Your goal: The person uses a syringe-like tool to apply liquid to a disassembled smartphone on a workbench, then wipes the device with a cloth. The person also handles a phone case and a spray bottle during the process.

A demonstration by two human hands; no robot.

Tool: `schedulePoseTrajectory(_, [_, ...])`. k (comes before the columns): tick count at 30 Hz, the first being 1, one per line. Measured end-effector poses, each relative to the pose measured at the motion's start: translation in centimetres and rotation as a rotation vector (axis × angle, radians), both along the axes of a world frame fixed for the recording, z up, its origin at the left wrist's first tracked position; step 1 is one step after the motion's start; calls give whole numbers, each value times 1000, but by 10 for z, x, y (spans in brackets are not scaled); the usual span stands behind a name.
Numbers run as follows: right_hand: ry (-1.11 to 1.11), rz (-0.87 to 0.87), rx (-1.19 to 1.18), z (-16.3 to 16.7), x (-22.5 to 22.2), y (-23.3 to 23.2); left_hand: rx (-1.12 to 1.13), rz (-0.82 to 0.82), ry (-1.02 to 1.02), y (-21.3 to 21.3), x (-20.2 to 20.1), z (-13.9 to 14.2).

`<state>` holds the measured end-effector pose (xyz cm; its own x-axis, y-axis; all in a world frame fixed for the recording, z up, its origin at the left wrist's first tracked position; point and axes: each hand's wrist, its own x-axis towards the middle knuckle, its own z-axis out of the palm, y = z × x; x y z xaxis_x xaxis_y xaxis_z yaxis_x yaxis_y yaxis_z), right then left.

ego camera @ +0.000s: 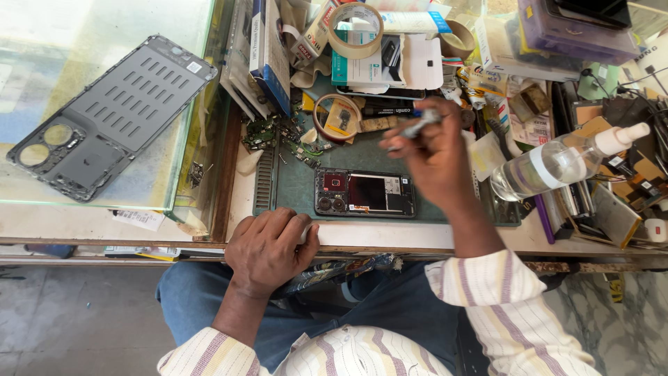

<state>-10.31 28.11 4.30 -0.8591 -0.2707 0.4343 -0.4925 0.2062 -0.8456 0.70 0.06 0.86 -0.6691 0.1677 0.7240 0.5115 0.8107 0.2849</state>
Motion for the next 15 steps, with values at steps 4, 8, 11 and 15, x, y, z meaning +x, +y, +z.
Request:
schedulePoseTrajectory(4, [40,147,35,1,7,-48,5,-12,-2,-1,0,1])
schedulePoseTrajectory(8, [53,217,146,0,10,-72,5,-15,1,-2,0,2])
schedulePoseTrajectory(11, [104,217,171,-5,9,-78,1,-12,7,-3,-1,0])
schedulePoseTrajectory(15, [140,182,192,-12,5,-79,0,-19,11,-4,-2,-2])
